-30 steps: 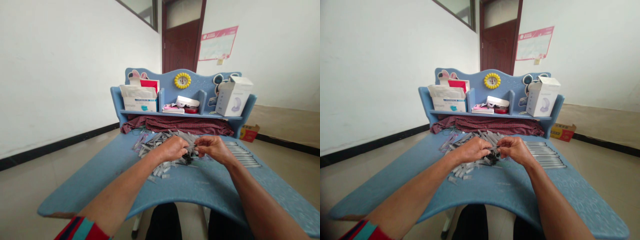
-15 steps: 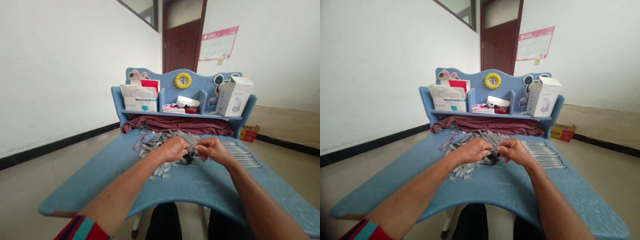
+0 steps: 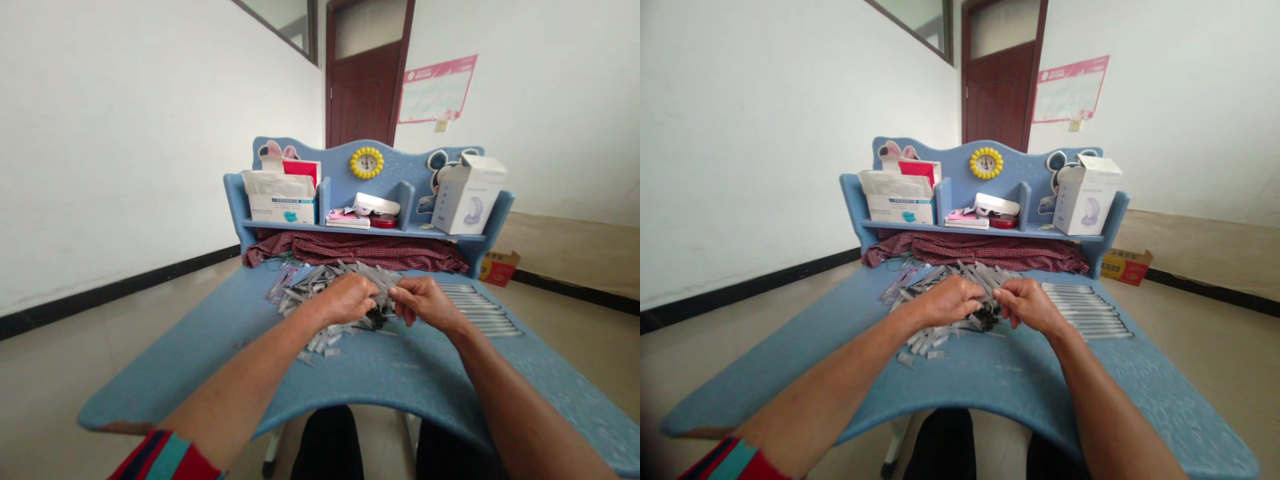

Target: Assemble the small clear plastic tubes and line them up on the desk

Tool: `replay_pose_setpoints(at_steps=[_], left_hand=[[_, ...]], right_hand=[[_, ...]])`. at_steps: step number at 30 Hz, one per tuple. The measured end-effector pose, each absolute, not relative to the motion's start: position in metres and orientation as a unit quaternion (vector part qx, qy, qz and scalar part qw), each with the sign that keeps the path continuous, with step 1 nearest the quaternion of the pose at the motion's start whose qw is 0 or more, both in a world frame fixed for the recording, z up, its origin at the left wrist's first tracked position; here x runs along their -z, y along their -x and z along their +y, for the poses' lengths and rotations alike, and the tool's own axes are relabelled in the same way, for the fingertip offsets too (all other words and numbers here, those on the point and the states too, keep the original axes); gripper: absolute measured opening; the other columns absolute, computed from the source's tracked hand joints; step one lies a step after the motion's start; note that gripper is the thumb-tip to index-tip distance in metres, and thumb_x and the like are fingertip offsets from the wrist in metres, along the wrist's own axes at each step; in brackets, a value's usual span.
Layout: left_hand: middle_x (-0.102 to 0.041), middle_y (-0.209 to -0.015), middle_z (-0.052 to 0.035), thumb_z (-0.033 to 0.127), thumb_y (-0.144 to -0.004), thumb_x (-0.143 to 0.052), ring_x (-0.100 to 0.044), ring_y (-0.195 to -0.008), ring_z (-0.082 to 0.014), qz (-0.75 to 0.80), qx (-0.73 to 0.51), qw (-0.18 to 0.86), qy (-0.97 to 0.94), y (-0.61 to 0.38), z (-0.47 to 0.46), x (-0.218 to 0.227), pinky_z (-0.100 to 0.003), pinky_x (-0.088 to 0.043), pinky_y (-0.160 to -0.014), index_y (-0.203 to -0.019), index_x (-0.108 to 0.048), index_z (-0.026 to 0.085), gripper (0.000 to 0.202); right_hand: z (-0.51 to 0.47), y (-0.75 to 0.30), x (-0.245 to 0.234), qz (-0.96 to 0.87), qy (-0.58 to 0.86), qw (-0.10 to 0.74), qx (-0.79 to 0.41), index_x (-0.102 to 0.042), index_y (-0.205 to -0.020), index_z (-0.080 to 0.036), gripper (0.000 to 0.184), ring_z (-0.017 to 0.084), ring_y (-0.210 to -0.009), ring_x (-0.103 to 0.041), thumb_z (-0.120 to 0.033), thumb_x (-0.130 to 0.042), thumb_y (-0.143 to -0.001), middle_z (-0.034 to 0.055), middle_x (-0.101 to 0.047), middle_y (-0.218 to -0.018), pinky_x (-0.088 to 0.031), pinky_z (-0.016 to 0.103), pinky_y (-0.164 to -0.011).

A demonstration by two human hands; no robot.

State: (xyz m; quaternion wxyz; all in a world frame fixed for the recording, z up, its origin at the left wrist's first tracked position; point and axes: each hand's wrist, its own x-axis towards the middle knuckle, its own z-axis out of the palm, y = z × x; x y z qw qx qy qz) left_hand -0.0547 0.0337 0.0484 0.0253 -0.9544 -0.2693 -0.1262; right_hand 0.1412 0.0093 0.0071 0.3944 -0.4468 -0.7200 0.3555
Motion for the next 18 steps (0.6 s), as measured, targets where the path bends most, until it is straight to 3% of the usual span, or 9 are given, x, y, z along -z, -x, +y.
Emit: replay_pose_setpoints(at_steps=[3,6,8,12,16,18], left_hand=[[-0.058,-0.058,-0.0018,0.014,-0.072,-0.050,-0.053,-0.056,-0.0137,-0.272,0.131,0.027,0.953,0.0550,0.0346,-0.0478,-0.023,-0.029,-0.052,-0.064,-0.059,0.016,0.012],[-0.059,-0.058,-0.0014,0.015,-0.073,-0.050,-0.054,-0.056,-0.0135,-0.277,0.128,0.023,0.952,0.0554,0.0345,-0.0476,-0.022,-0.030,-0.052,-0.064,-0.059,0.016,0.014],[-0.060,-0.059,-0.0016,0.016,-0.074,-0.051,-0.055,-0.057,-0.0136,-0.275,0.127,0.028,0.953,0.0554,0.0340,-0.0477,-0.022,-0.031,-0.052,-0.064,-0.060,0.016,0.014],[-0.063,-0.062,-0.0026,0.015,-0.074,-0.051,-0.056,-0.060,-0.0139,-0.279,0.124,0.040,0.951,0.0548,0.0327,-0.0485,-0.022,-0.031,-0.053,-0.067,-0.062,0.016,0.013],[-0.064,-0.063,-0.0030,0.016,-0.075,-0.050,-0.056,-0.060,-0.0141,-0.285,0.116,0.043,0.950,0.0547,0.0326,-0.0490,-0.022,-0.032,-0.054,-0.067,-0.062,0.016,0.014],[-0.064,-0.063,-0.0033,0.016,-0.075,-0.051,-0.057,-0.061,-0.0144,-0.280,0.114,0.046,0.952,0.0547,0.0329,-0.0486,-0.022,-0.031,-0.053,-0.068,-0.062,0.016,0.014]], right_hand=[[0.0091,-0.1416,-0.0074,-0.725,0.457,0.385,-0.342,-0.054,-0.060,-0.014,0.049,0.009,-0.035,-0.051,-0.057,-0.047,-0.082,-0.0003,-0.055,-0.046,-0.037,0.018,-0.035],[0.0081,-0.1420,-0.0094,-0.724,0.439,0.394,-0.357,-0.057,-0.070,-0.015,0.040,0.009,-0.038,-0.054,-0.054,-0.058,-0.076,-0.0011,-0.058,-0.051,-0.039,0.018,-0.038],[0.0080,-0.1418,-0.0096,-0.723,0.441,0.391,-0.360,-0.057,-0.068,-0.015,0.041,0.009,-0.037,-0.052,-0.055,-0.059,-0.075,-0.0014,-0.058,-0.049,-0.039,0.018,-0.036],[0.0089,-0.1414,-0.0084,-0.720,0.470,0.380,-0.342,-0.054,-0.058,-0.014,0.054,0.008,-0.033,-0.050,-0.062,-0.044,-0.081,0.0003,-0.055,-0.044,-0.037,0.018,-0.034],[0.0093,-0.1417,-0.0076,-0.729,0.447,0.386,-0.346,-0.055,-0.065,-0.015,0.045,0.008,-0.037,-0.053,-0.058,-0.055,-0.076,-0.0004,-0.059,-0.051,-0.039,0.018,-0.037],[0.0090,-0.1416,-0.0075,-0.725,0.453,0.380,-0.352,-0.054,-0.062,-0.014,0.049,0.008,-0.035,-0.051,-0.060,-0.050,-0.079,-0.0003,-0.057,-0.048,-0.039,0.018,-0.036]])
